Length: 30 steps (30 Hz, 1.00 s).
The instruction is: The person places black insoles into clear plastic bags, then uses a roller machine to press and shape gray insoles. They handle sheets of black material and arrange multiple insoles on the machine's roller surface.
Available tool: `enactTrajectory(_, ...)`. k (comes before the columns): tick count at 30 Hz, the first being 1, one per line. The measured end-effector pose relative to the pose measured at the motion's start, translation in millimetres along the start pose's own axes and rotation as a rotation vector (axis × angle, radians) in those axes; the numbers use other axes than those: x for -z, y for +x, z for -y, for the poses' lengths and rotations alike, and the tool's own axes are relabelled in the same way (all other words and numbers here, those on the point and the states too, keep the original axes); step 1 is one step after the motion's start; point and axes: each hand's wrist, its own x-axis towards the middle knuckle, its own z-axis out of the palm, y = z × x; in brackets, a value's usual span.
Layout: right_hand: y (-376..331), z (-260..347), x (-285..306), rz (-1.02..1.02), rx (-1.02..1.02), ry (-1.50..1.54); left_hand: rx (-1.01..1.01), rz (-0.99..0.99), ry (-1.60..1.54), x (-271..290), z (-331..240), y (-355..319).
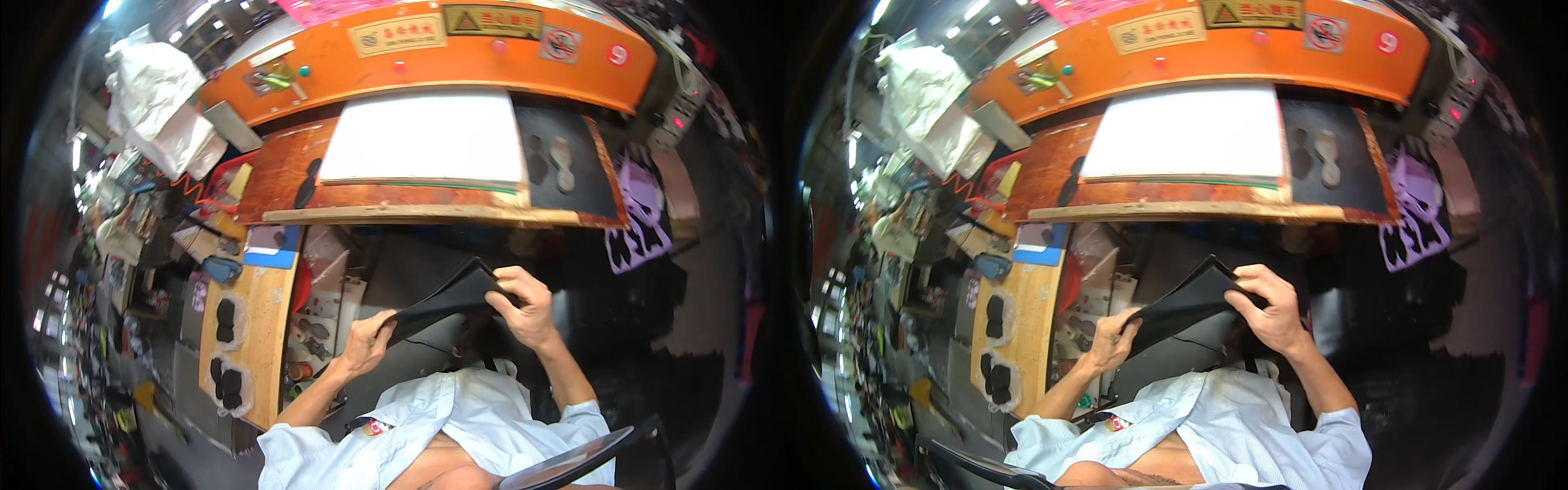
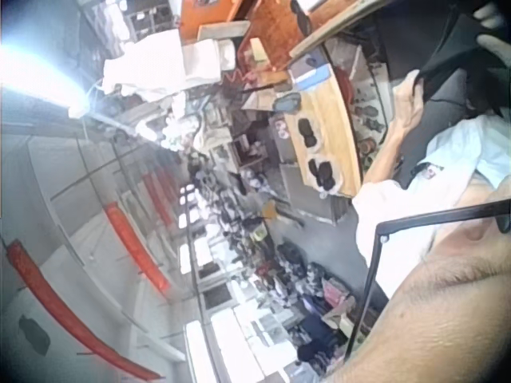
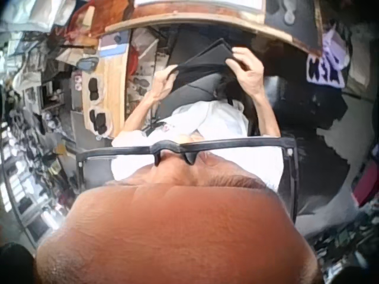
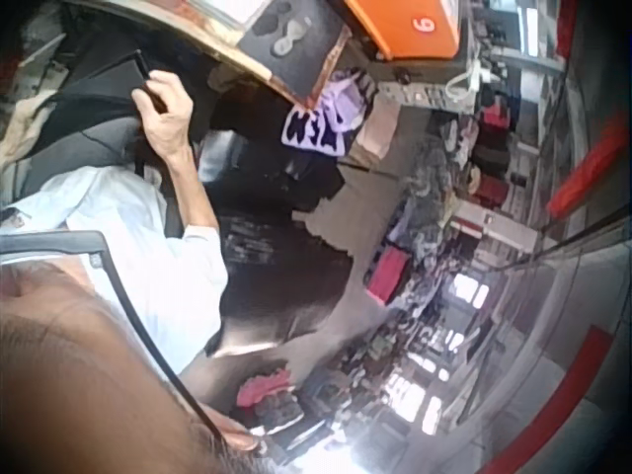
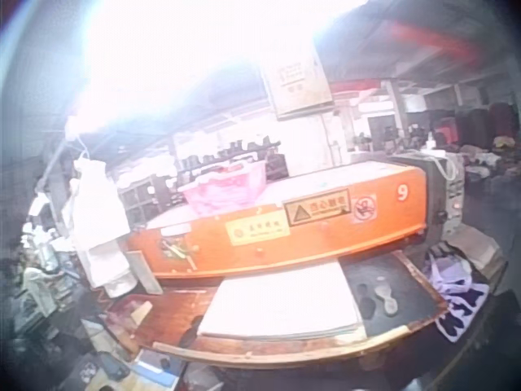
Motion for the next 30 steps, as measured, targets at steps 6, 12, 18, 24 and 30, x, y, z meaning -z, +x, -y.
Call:
enactTrajectory(6, 8, -145, 42, 0.522, -0.418, -0.082, -0.025, 0.069, 0.101, 63, -7, 73)
enactTrajectory(12, -23, -179, -14, 0.130, -0.622, 0.151, -0.120, 0.072, 0.247, 140, -47, 177)
enactTrajectory(18, 59, -146, -3, -0.138, -0.663, -0.057, -0.514, -0.063, 0.770, 226, -103, 371)
enactTrajectory(24, 61, -180, -31, -0.376, -0.815, 0.148, -0.844, -0.374, 0.461, 105, -47, 454)
enactTrajectory(30, 79, -174, 9, -0.302, -0.881, 0.139, 0.478, -0.903, 0.005, 34, 200, 236)
